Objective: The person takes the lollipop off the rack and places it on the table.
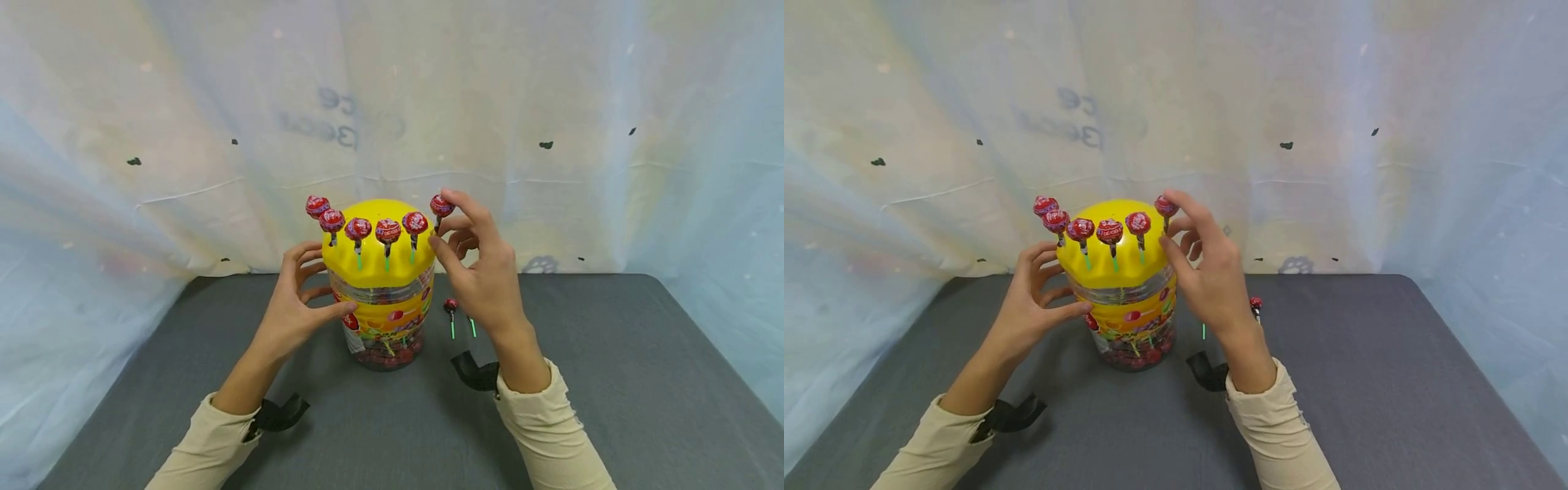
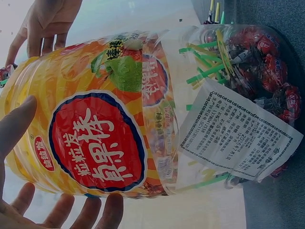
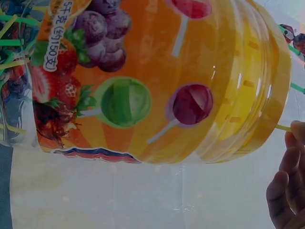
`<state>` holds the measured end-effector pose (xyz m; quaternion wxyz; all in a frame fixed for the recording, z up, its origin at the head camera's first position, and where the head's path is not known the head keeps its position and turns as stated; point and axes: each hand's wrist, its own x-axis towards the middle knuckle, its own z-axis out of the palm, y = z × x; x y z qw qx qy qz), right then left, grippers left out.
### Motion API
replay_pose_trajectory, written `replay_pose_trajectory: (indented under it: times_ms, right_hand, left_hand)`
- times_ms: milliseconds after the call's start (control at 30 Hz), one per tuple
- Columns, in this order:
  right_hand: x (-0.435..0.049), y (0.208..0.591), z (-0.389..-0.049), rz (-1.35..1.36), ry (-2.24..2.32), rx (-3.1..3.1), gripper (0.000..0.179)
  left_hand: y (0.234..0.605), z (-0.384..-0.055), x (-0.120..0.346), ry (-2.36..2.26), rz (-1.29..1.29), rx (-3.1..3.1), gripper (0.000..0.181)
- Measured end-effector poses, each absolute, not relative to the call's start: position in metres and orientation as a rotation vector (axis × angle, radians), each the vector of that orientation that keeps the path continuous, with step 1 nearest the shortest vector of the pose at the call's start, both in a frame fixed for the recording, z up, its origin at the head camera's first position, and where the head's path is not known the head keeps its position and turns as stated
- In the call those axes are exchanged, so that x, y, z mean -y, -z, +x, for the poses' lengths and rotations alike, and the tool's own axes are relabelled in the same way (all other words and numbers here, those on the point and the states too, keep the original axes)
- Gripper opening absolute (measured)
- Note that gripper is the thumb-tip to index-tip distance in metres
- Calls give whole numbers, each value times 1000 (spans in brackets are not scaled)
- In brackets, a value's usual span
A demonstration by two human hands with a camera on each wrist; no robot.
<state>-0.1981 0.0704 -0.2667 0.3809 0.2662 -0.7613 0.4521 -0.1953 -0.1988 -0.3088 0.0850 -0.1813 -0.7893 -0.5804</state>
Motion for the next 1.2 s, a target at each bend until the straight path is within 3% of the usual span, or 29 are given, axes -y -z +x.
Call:
replay_pose_trajectory:
  times_ms: [1200]
  right_hand:
    - [-78, 265, -191, 616, -1053, 2090, 61]
  left_hand:
    - [310, -193, 198, 1717, -539, 2361, 91]
